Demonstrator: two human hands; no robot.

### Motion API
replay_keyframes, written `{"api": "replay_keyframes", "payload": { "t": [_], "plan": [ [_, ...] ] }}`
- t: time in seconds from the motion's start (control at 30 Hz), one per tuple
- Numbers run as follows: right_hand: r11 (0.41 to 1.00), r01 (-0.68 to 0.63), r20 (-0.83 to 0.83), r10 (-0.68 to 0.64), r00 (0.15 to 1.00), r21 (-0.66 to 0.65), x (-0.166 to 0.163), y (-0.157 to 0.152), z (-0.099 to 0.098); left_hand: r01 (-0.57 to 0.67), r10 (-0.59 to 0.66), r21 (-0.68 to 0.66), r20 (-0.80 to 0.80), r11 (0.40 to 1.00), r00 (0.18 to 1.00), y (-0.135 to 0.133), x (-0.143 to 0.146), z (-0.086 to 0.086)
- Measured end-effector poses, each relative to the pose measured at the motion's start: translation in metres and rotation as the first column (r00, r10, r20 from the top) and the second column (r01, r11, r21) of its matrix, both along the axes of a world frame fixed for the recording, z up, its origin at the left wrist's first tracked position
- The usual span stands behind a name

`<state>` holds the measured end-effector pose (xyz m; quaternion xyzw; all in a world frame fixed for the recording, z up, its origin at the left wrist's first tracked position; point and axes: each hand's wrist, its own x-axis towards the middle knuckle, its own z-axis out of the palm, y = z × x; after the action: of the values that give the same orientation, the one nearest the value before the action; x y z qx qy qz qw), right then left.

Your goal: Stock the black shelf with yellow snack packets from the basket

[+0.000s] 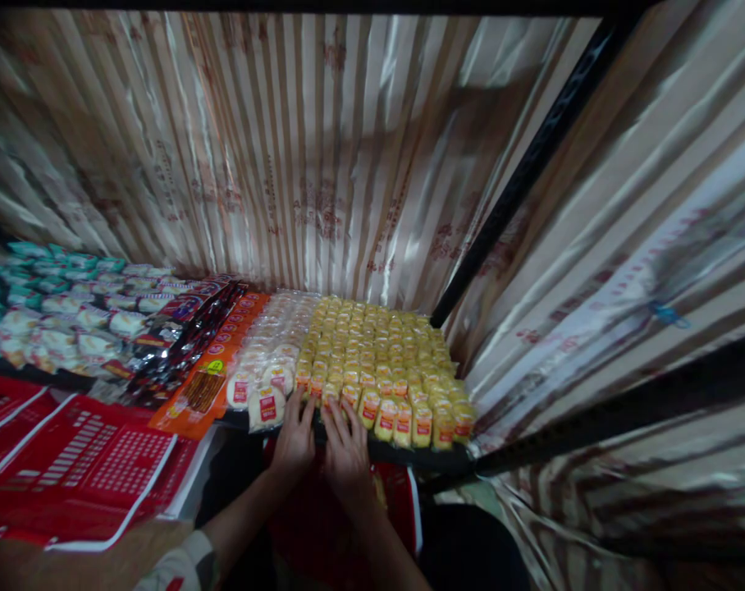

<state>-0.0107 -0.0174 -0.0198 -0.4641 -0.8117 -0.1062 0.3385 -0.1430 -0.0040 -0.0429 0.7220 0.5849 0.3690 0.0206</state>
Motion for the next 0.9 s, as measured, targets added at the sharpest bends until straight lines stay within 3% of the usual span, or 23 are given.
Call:
{"api": "replay_keyframes", "payload": {
  "t": [0.23,0.37,0.53,0.73,0.9],
  "plan": [
    [0.997,-0.017,0.061,0.022,0.998,-0.081,-0.011,0.017,0.037,-0.044,0.072,0.195,-0.138,0.980,0.988,0.001,0.006,-0.020],
    [0.996,0.013,0.046,-0.009,0.999,-0.089,-0.011,0.024,0.046,-0.046,0.094,0.213,-0.220,0.976,0.971,0.001,0.006,-0.016],
    [0.998,0.023,0.012,-0.023,1.000,-0.052,-0.003,0.022,0.037,-0.031,0.085,0.216,-0.246,0.976,0.966,0.002,0.001,-0.003],
    [1.000,0.015,-0.002,-0.015,1.000,-0.021,0.004,0.019,0.019,-0.031,0.103,0.291,-0.237,0.956,0.966,0.006,0.004,0.000],
    [0.999,-0.021,-0.052,0.018,0.998,-0.046,0.007,0.010,0.006,-0.047,0.105,0.238,-0.238,0.970,0.966,0.007,0.005,0.003]
  ]
}}
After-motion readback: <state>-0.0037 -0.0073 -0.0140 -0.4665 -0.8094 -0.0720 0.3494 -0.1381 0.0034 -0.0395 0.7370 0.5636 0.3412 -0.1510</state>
